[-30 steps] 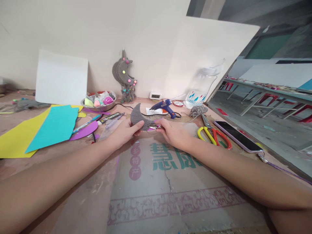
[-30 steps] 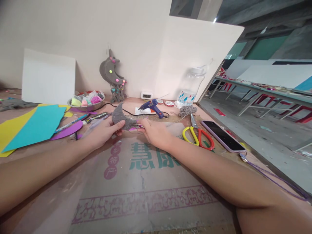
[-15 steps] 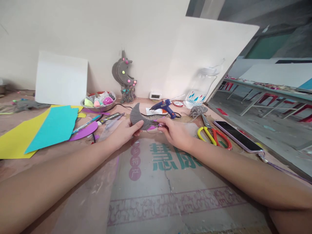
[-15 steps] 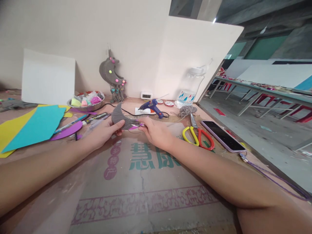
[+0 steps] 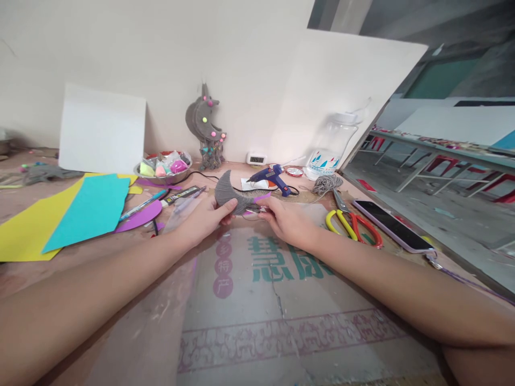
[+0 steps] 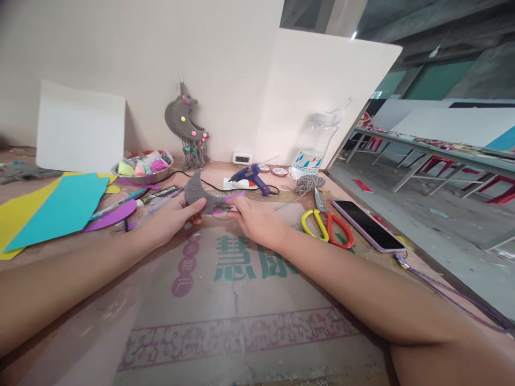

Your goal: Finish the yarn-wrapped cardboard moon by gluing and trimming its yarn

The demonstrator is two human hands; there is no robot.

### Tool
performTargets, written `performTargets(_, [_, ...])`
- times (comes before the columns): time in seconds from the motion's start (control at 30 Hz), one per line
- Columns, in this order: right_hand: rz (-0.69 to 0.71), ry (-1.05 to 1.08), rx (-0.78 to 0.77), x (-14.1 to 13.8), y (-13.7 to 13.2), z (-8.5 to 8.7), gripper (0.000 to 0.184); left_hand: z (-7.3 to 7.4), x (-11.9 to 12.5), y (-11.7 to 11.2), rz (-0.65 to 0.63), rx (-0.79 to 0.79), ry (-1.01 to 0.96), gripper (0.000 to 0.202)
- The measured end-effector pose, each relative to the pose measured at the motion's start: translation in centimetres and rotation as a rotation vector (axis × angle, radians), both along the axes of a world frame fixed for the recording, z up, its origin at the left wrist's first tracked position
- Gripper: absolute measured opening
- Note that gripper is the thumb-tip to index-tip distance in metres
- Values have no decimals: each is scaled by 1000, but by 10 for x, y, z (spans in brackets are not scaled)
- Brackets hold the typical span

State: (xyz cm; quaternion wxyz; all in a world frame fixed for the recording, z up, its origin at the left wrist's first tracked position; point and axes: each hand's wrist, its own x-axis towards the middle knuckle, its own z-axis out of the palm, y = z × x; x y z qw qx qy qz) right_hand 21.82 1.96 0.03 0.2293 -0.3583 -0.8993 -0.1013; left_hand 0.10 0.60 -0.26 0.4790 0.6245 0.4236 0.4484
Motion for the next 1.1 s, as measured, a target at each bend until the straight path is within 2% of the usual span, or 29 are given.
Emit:
performTargets(0.23, [-32, -26, -24, 0, 1, 0, 31, 2, 1, -1, 12, -17, 50, 32])
performTargets(0.4, [22, 5, 4, 4, -1, 2, 27, 4, 3, -3, 56, -20, 126, 35])
performTargets(0.53, [164, 133, 124, 5, -12, 12, 25, 9, 7, -4, 49, 8, 64, 34])
performTargets(0.63, [319, 72, 169, -1, -28, 23, 23, 11, 9, -6, 71, -12, 54, 34])
performTargets(0.73, [393, -27, 179, -11, -43, 27, 24, 11, 9, -6, 79, -16, 52, 34])
performTargets(0.93, [404, -173, 199, -19, -45, 21, 33, 8, 7, -4, 93, 5, 52, 31])
performTargets(1.1, [293, -110, 201, -5, -25, 30, 19, 10, 8, -6, 103, 7, 42, 28])
